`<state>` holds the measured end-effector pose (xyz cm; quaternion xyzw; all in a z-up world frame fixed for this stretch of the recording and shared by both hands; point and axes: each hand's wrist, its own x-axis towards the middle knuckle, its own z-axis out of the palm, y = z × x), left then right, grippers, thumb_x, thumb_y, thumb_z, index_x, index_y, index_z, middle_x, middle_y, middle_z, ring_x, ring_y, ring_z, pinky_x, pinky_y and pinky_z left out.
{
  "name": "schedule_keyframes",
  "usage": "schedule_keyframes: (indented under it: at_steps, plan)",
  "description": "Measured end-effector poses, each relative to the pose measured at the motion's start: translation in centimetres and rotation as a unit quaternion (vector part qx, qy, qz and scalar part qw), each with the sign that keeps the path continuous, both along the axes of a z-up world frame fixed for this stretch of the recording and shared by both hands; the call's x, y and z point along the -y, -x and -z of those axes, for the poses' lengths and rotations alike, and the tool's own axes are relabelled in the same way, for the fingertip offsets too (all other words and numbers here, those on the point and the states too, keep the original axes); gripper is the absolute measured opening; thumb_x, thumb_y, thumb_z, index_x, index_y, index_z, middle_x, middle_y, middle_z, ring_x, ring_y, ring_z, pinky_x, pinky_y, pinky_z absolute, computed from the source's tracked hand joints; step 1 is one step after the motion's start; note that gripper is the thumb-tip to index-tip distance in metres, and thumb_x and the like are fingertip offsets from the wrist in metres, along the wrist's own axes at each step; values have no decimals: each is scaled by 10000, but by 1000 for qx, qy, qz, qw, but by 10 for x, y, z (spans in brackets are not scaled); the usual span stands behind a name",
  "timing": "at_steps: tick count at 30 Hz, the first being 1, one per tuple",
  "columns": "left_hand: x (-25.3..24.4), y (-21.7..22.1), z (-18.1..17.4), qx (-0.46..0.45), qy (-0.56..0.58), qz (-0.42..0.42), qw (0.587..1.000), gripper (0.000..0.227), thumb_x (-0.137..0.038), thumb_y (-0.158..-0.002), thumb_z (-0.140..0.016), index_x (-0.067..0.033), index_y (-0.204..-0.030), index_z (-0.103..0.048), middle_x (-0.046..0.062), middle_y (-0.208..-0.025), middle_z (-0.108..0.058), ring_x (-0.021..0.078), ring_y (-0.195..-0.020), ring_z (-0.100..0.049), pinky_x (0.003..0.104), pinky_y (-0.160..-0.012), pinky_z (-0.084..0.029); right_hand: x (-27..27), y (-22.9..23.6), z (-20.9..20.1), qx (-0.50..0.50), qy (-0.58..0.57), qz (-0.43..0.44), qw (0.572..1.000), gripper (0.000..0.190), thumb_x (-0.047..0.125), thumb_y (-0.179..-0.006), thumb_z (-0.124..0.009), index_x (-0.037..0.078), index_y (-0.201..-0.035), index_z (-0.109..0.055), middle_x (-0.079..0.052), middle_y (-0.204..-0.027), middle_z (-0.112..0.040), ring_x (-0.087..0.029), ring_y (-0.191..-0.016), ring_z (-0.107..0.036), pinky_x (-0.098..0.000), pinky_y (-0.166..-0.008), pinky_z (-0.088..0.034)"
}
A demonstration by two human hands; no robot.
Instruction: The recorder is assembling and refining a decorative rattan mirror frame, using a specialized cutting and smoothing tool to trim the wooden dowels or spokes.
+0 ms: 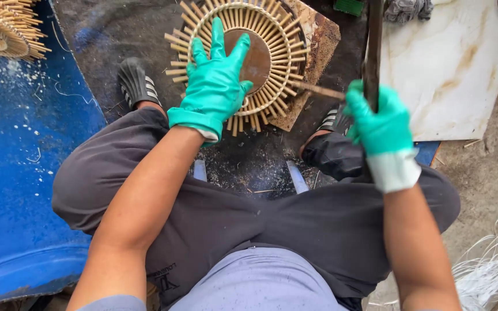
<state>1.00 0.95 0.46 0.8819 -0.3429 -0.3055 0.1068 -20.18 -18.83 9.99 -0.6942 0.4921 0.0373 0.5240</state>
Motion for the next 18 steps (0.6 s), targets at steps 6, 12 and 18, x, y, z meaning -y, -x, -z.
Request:
schedule_keyframes:
  at_steps: [6,12,18]
  plan:
    - [2,-12,2,-34,-14,11,999,1060,-469,-772,-887,-447,-1601,-227,187,-1685,-50,588,-1486,-151,724,-1163,-207,54,-22,93,23,149,-123,981,383,296,-1036,-787,44,-1298,-668,-69,-949,-754,-104,-629,-669,-256,-538,-540]
    - [-2,-13,3,-41,-18,23,999,1062,-478,-767,-892,-472,-1597,-229,188,-1689,-58,582,-1491,-141,726,-1165,-183,35,-41,95,19,121,-138,983,433,300,-1029,-793,41,-1340,-639,-76,-950,-749,-120,-585,-642,-279,-519,-529]
    - [-9,-14,26,11,38,73,997,986,-412,-768,-882,-473,-1567,-308,159,-1695,-76,554,-1508,-140,733,-1171,-160,17,-27,53,11,54,-56,997,420,297,-1014,-762,47,-1331,-648,-53,-903,-729,-91,-565,-621,-258,-495,-513]
